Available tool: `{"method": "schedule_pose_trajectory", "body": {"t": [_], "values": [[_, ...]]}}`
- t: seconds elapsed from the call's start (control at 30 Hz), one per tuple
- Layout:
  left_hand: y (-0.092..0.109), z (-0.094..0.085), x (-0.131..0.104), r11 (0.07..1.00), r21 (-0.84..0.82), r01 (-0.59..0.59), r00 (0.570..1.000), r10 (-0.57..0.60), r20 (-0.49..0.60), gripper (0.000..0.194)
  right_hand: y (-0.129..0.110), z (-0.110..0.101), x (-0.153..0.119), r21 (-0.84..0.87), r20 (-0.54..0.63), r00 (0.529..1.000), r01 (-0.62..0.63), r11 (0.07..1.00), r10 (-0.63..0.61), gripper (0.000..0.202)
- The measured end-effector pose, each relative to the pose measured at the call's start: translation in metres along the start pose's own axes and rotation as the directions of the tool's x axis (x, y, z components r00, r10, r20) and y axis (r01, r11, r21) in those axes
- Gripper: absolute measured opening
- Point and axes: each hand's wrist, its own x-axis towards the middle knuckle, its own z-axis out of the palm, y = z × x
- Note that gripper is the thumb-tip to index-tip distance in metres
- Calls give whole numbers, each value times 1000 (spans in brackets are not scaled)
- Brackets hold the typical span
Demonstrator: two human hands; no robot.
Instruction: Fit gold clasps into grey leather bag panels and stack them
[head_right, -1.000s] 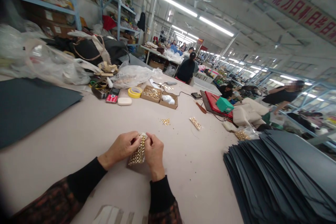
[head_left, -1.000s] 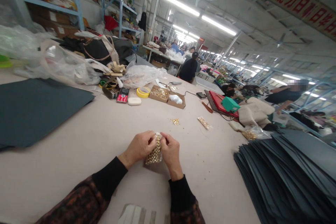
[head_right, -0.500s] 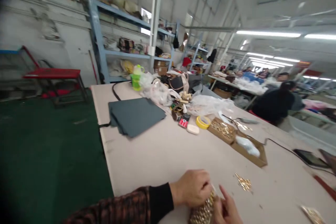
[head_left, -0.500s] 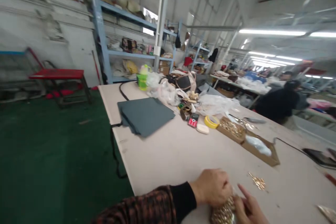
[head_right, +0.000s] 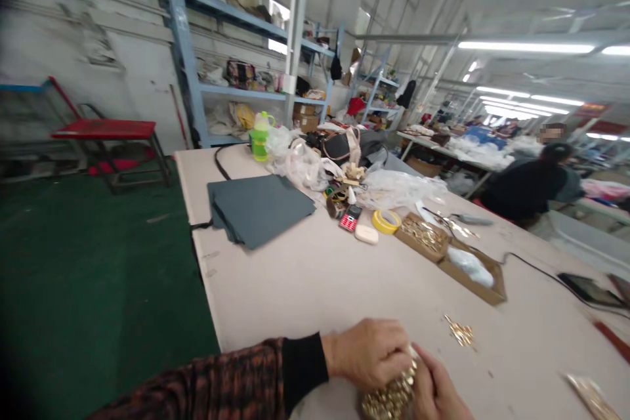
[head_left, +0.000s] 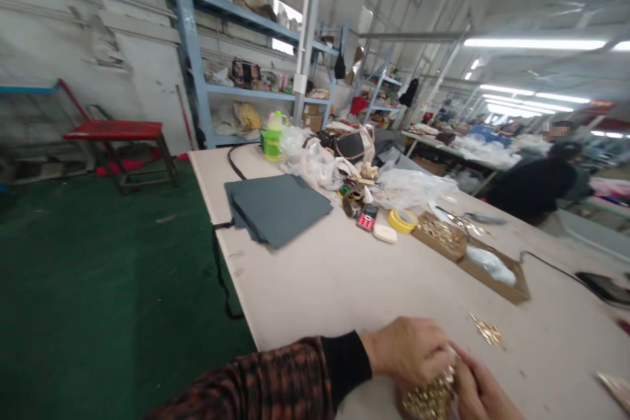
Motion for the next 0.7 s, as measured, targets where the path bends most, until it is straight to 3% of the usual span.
{"method": "schedule_pose_trajectory", "body": {"t": [0.07,0.17,0.27,0.37,0.57,0.7], "values": [[6,-5,-3,995,-103,3,1000,-5,-20,27,-7,8,-12,-2,-119,988,-102,995,101,37],[4,-6,-5,960,-279,24,999,-35,-34,22,-10,25,-18,225,-132,972,-159,961,192,38],[0,-3,-3,919,-392,52,998,-66,-22,21,-7,33,-13,460,-87,948,-234,857,305,34],[0,-3,-1,898,-432,87,993,-110,-30,20,-8,33,-13,534,-86,947,-220,817,311,32],[1,-2,0,873,-461,160,975,-212,-63,17,-15,24,-21,229,-180,979,-52,972,94,33],[-1,2,-1,839,-500,215,961,-274,-46,21,-19,20,-23,-34,-146,988,52,998,-56,34]]}}
